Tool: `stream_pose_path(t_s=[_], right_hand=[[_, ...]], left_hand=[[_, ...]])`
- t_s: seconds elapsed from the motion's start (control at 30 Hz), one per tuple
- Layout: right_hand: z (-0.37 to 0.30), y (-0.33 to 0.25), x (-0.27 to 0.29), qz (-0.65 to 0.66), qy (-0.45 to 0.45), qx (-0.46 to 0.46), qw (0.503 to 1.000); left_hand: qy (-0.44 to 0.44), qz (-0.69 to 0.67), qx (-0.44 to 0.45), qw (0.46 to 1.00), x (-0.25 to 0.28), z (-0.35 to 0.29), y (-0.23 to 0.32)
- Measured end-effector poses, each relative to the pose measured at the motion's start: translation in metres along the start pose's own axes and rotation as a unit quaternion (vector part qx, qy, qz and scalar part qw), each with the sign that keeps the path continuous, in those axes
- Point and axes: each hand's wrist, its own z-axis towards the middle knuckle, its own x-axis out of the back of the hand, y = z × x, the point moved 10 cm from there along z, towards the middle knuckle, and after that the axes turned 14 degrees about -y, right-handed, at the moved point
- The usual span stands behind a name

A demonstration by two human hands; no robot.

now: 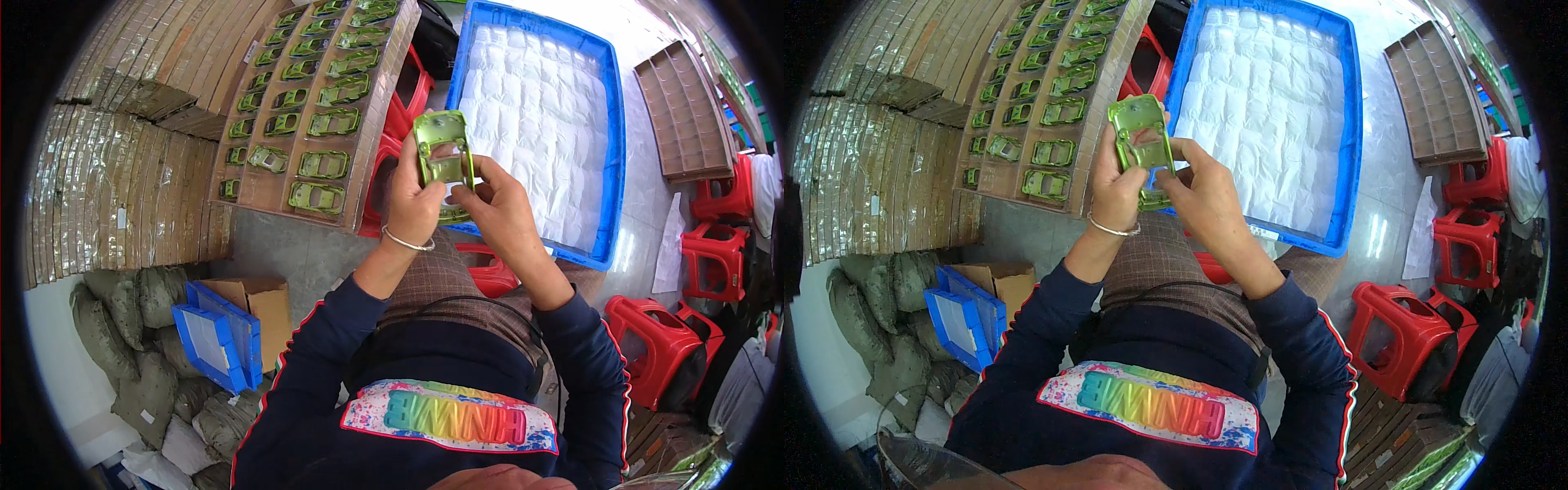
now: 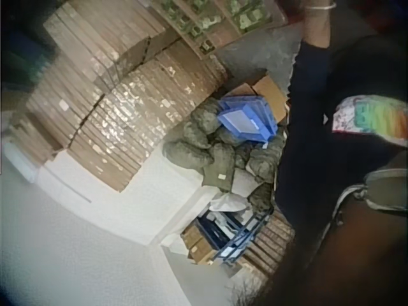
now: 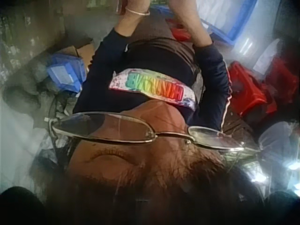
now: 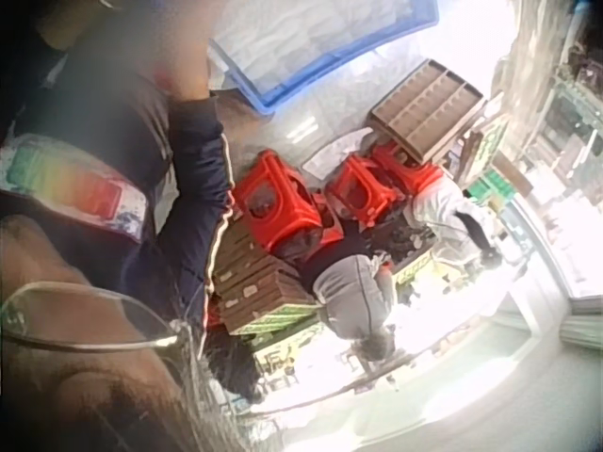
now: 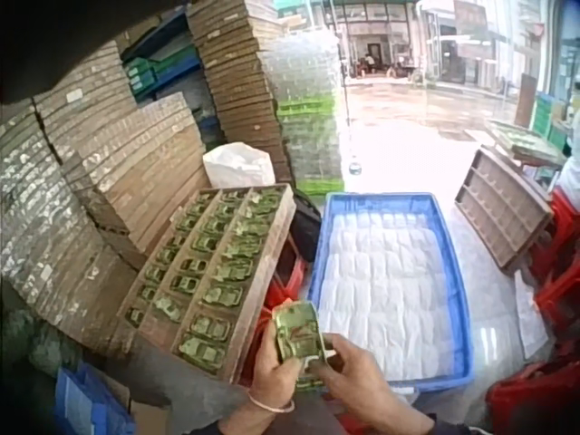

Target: The person assembles toy cars by taking car shells from a tray and plastic window inserts from a container, fitting the inserts into the shells by hand, and placing the shells back onto the tray.

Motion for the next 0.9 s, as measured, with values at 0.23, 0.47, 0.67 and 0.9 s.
stream_pose_path(t_s=[0.23,0.47,0.67,0.9], right_hand=[[-0.006,0.001,0.005,0.011,0.061,0.04,0.997],[-0.009,-0.005,0.008,0.018,0.092,0.048,0.994],[-0.007,-0.002,0.011,-0.021,0.089,0.027,0.995],[0.001,0.01,0.012,-0.024,0.049,0.019,0.998]], left_hand=[[-0.053,0.221,-0.029,0.973,-0.016,-0.001,0.026],[-0.049,0.304,-0.061,0.95,-0.028,-0.003,0.047],[-0.026,0.327,-0.062,0.943,-0.027,-0.006,0.042],[-0.001,0.251,0.012,0.968,-0.002,-0.012,0.009]])
